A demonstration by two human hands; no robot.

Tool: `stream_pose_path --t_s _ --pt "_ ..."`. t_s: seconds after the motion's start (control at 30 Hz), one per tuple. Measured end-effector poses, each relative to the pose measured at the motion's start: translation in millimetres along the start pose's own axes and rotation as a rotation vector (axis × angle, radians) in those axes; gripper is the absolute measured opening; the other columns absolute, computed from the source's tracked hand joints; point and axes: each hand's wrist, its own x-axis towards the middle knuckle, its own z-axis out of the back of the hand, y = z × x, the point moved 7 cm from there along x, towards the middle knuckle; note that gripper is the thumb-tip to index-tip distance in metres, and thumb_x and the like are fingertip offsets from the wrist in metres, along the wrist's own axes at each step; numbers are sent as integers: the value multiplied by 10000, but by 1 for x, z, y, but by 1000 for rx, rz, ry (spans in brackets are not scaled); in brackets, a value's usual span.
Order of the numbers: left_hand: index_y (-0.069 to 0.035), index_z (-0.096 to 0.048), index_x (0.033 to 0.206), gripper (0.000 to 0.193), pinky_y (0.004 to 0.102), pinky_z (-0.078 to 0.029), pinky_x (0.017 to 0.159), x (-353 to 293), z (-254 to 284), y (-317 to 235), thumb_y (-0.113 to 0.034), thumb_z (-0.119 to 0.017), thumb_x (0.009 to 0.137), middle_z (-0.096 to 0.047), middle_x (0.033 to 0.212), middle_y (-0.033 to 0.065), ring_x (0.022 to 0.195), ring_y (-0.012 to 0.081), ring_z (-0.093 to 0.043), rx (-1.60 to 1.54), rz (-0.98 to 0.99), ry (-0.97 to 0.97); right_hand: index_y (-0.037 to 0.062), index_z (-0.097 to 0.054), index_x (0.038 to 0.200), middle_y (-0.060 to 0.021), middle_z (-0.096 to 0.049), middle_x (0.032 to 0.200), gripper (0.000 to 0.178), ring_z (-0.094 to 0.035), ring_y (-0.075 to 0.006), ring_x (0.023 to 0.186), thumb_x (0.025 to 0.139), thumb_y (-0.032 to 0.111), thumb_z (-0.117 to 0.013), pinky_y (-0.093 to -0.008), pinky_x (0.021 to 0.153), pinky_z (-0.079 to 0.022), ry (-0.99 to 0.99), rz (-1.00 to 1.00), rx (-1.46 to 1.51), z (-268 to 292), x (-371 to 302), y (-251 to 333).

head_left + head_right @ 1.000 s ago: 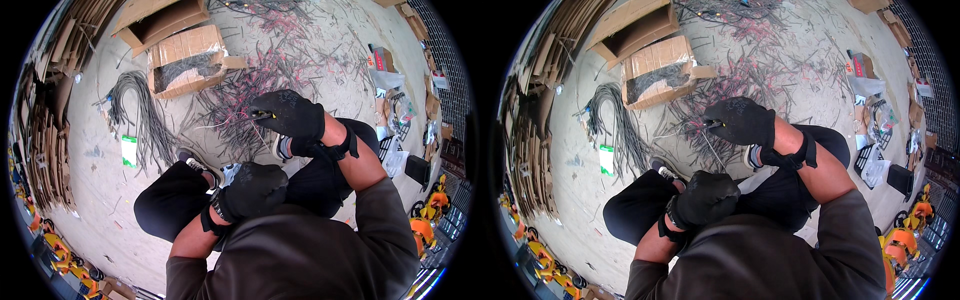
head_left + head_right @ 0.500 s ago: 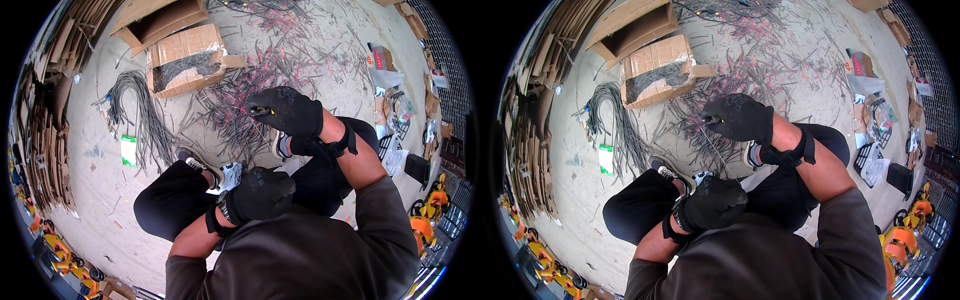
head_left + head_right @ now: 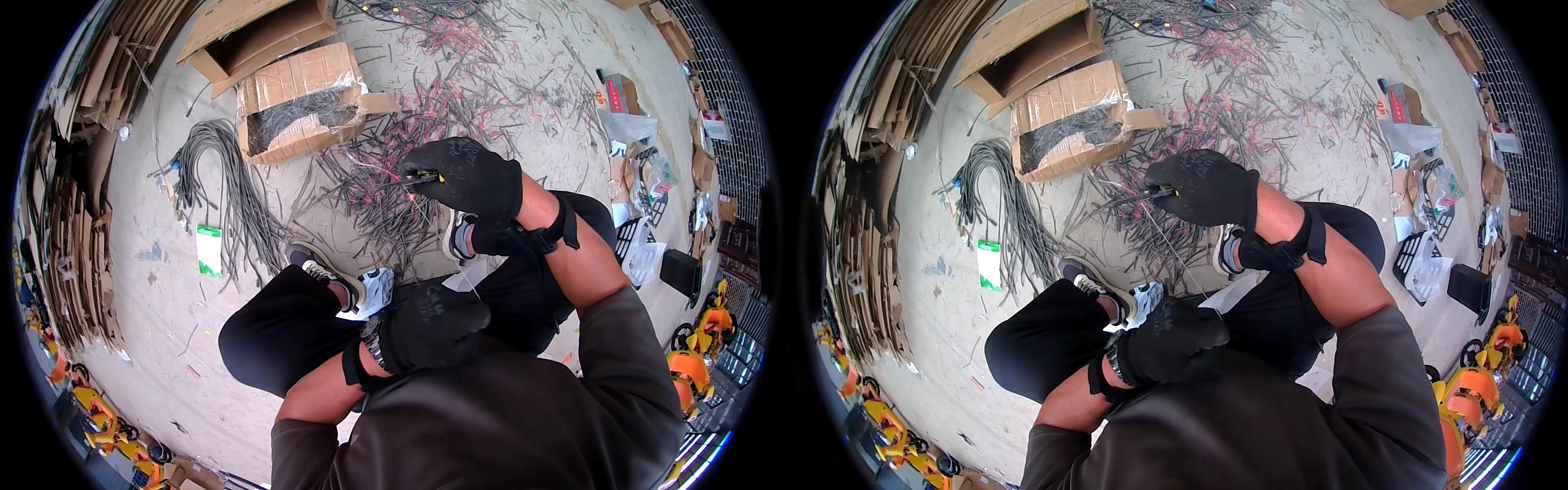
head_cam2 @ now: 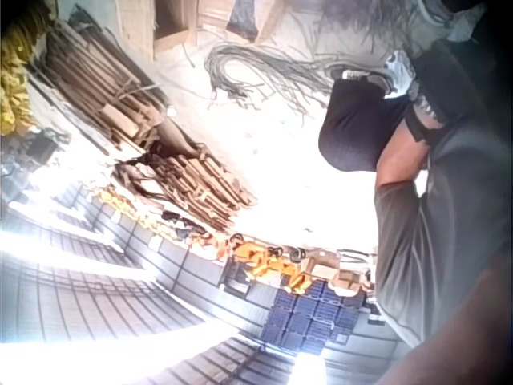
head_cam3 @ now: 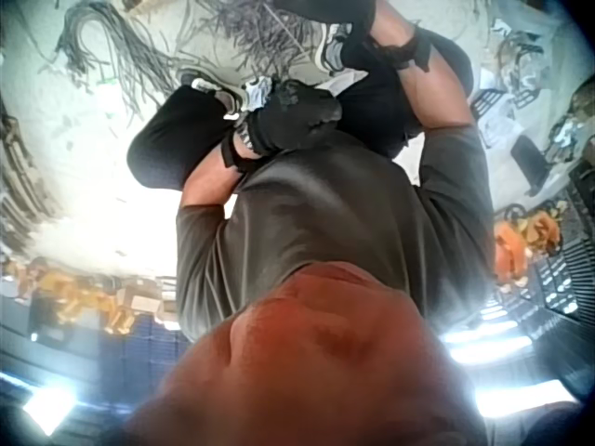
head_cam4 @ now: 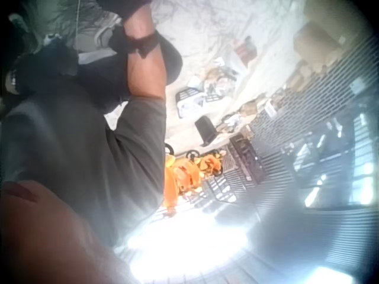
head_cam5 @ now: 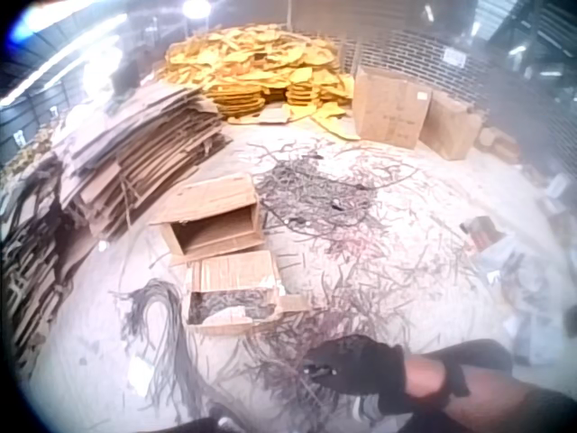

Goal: The person uses a wire stripper to remove insulation from a red wire and then manipulates components of a wire harness while sitting on the floor.

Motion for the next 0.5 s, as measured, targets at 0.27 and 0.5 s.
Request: stream_pose_path --t_s 0.27,0.5 --pt "-61 -642 857 128 429 -472 539 -6 -12 2 -86 -674 736 -614 711 132 613 344 -624 -1 -8 39 67 -673 1035 -131 -687 922 244 -677 -339 850 817 165 -725 -434 737 -548 2 8 -7 1 2 2" --pt "-22 -676 941 247 448 -490 549 0 -16 -9 -85 -712 705 -632 698 161 626 358 -636 -7 -14 70 41 -644 1111 -168 -672 980 304 -652 -369 895 857 189 -722 -452 779 -518 102 -77 39 -6 2 -7"
